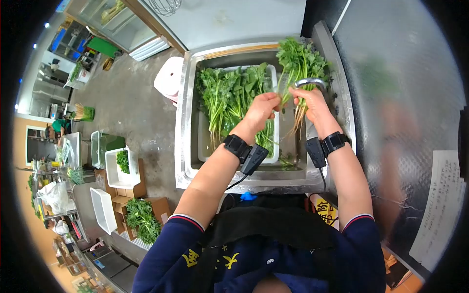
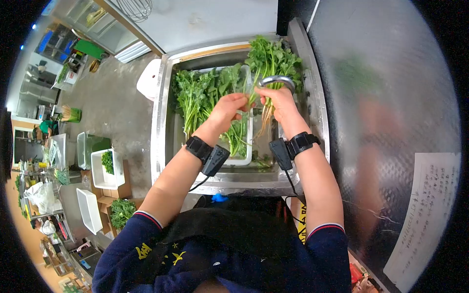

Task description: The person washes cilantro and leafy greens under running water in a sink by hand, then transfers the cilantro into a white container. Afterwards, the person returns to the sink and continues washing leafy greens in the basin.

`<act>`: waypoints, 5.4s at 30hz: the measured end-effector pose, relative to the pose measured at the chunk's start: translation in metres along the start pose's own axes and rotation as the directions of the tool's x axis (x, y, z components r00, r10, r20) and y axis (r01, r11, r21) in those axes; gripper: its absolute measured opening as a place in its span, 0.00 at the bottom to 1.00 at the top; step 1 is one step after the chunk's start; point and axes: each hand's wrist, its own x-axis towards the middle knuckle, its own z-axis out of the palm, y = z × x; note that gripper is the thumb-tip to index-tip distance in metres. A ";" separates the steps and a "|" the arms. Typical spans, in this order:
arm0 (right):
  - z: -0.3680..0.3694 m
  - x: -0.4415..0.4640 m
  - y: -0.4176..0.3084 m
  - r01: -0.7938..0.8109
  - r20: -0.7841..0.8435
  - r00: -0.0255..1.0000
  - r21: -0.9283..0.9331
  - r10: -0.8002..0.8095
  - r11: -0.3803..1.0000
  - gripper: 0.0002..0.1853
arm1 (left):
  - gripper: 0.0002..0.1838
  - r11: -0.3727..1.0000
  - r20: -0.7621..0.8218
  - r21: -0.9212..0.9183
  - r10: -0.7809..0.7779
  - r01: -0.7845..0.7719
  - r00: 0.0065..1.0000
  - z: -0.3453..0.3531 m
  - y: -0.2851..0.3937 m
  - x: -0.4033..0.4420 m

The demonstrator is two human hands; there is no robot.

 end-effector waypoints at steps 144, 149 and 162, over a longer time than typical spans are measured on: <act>-0.015 -0.004 -0.005 -0.150 0.264 0.940 -0.249 0.216 0.957 0.16 | 0.14 0.977 0.383 0.058 -0.213 0.206 0.899 0.012 -0.004 0.017; -0.009 0.003 0.000 -0.027 0.092 0.994 -0.307 0.058 0.951 0.12 | 0.19 1.000 0.259 -0.009 -0.006 0.008 0.966 0.014 -0.003 0.007; -0.010 0.002 0.024 -0.093 0.373 0.923 -0.035 0.099 0.995 0.22 | 0.22 0.995 0.247 0.069 0.059 -0.079 0.967 0.006 -0.015 0.005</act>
